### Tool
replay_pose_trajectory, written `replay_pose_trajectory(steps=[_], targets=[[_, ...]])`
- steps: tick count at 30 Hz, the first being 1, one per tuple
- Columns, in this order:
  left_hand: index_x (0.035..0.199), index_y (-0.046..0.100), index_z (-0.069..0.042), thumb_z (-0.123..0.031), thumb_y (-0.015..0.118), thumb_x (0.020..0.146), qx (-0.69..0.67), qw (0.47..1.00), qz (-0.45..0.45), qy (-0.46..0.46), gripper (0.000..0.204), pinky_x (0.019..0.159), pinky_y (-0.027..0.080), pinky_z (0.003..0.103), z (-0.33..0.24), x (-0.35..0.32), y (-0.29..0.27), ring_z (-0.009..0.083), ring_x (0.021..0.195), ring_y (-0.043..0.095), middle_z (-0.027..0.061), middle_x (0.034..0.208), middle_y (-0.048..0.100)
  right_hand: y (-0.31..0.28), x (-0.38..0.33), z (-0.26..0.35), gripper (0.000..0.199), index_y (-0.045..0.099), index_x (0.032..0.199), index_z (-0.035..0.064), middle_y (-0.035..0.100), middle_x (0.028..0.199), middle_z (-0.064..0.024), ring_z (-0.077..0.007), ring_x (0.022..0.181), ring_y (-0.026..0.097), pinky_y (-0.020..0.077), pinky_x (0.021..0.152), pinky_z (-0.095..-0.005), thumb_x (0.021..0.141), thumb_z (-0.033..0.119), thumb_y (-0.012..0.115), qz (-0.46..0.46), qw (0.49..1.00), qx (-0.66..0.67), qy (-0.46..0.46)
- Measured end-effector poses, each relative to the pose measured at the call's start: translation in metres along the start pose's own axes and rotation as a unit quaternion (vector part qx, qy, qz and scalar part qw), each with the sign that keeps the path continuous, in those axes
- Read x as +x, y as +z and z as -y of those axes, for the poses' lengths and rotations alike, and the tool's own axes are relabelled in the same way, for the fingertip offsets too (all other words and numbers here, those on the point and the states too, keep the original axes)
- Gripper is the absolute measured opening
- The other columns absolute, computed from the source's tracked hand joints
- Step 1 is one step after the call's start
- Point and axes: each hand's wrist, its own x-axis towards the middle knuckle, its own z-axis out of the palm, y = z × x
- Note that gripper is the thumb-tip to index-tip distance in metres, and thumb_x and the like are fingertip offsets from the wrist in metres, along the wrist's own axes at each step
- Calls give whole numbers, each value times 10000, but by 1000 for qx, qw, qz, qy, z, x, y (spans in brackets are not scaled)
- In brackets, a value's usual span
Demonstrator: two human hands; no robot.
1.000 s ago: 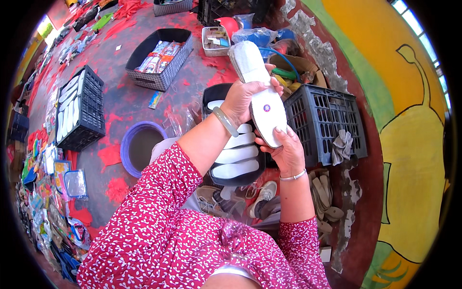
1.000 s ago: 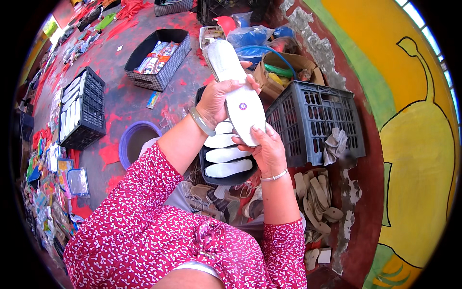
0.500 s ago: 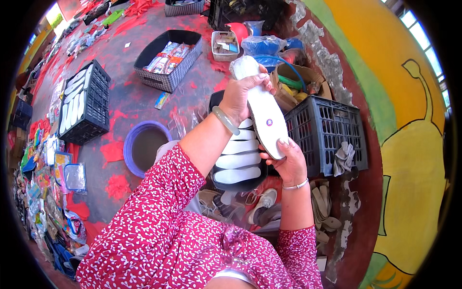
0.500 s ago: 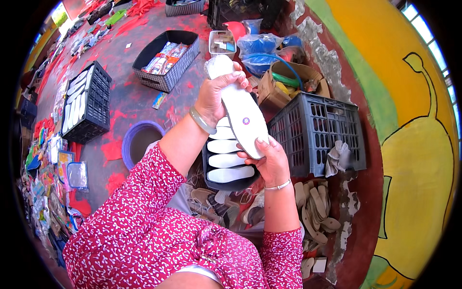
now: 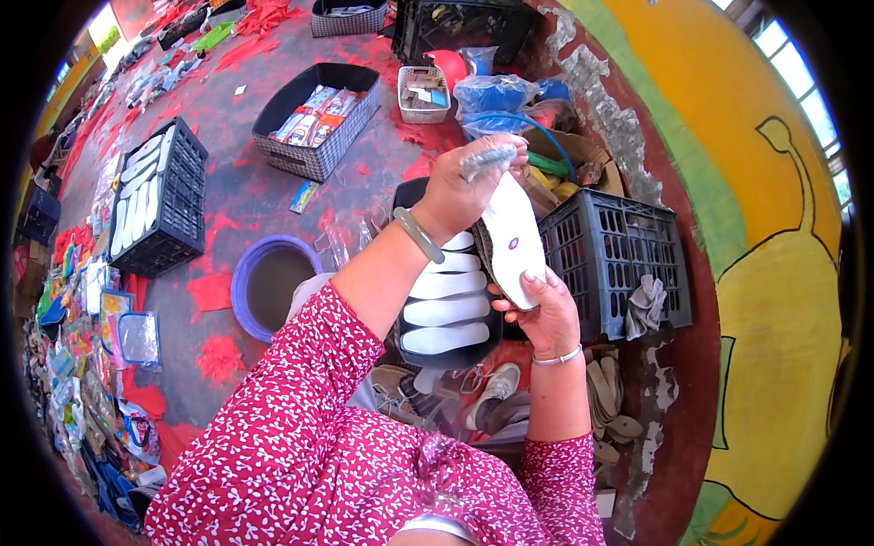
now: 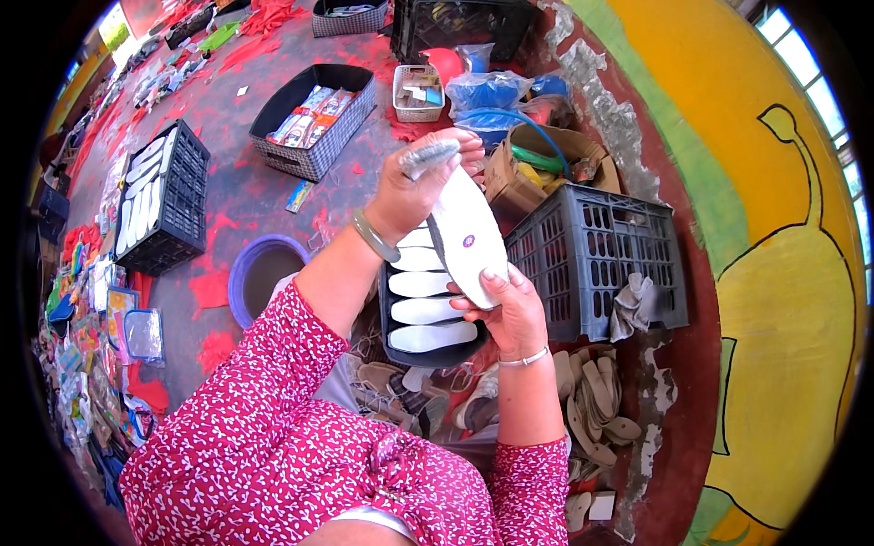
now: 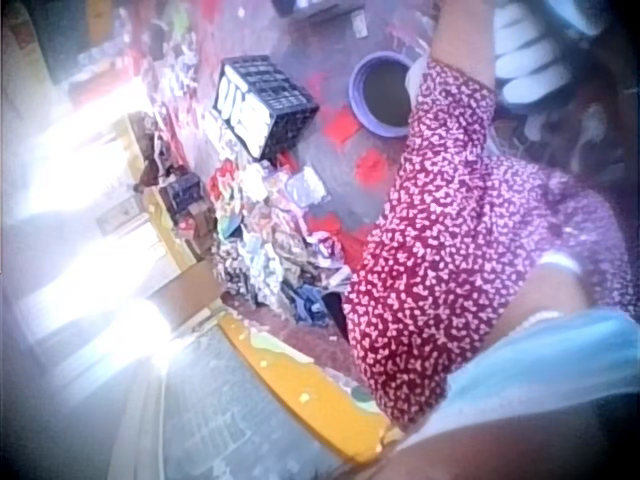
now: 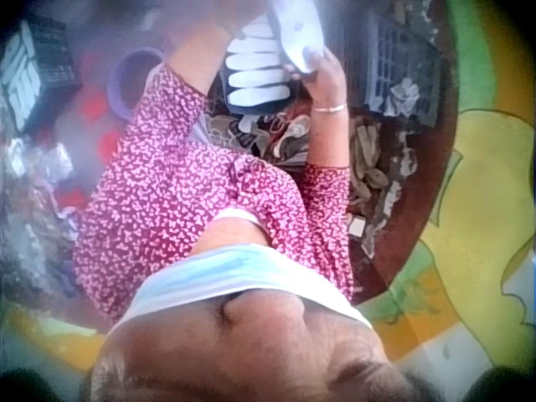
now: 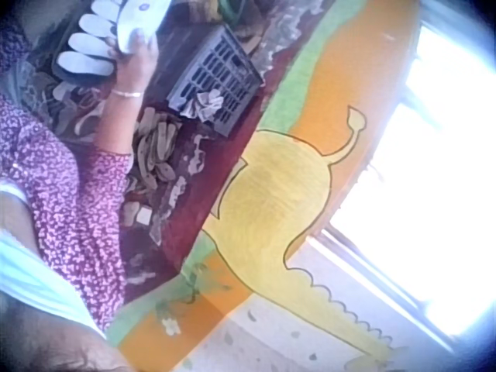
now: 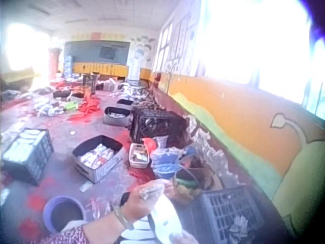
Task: The person sorts through stacks of white shoe insoles, checking them individually by hand and placing them into a black plastic crate.
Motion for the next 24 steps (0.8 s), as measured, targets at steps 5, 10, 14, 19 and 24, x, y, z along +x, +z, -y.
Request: replay_pose_trajectory(steps=[5, 10, 14, 19, 24], targets=[[1233, 435, -23, -154, 575, 889, -298, 917, -113, -242, 393, 879, 505, 440, -17, 5, 10, 295, 1046, 590, 184, 1105, 588, -3, -3, 4, 365, 479, 1149, -44, 645, 912, -231, -240, 689, 674, 543, 520, -241, 886, 194, 567, -10, 999, -7, -39], [1299, 332, -62, -46, 631, 764, -332, 895, -24, -297, 614, 897, 486, 461, 0, -14, 24, 360, 1054, 578, 229, 1095, 580, -3, 1, -2, 342, 494, 1144, -27, 652, 914, -203, -231, 710, 674, 524, 518, -235, 896, 201, 554, -30, 998, 0, -57], [1316, 340, -49, -5, 587, 780, -297, 903, -37, -308, 592, 894, 492, 436, 2, -17, 30, 336, 1052, 584, 221, 1095, 585, -1, 2, -2, 335, 498, 1140, -23, 654, 914, -189, -230, 718, 675, 521, 515, -230, 900, 204, 552, -44, 998, -18, -49], [1308, 404, -28, 45, 508, 827, -173, 955, -17, -241, 497, 872, 508, 384, 7, -18, 32, 263, 1024, 606, 174, 1098, 600, 8, -2, 1, 326, 504, 1136, -18, 660, 903, -174, -219, 708, 676, 516, 515, -223, 907, 211, 542, -58, 994, -68, -67], [1321, 380, -36, 35, 516, 838, -161, 959, -12, -233, 507, 867, 510, 383, 20, -20, 30, 266, 1023, 605, 171, 1106, 594, 7, -2, 1, 332, 506, 1134, -21, 663, 890, -174, -215, 691, 678, 510, 510, -216, 909, 221, 541, -67, 991, -93, -72]])
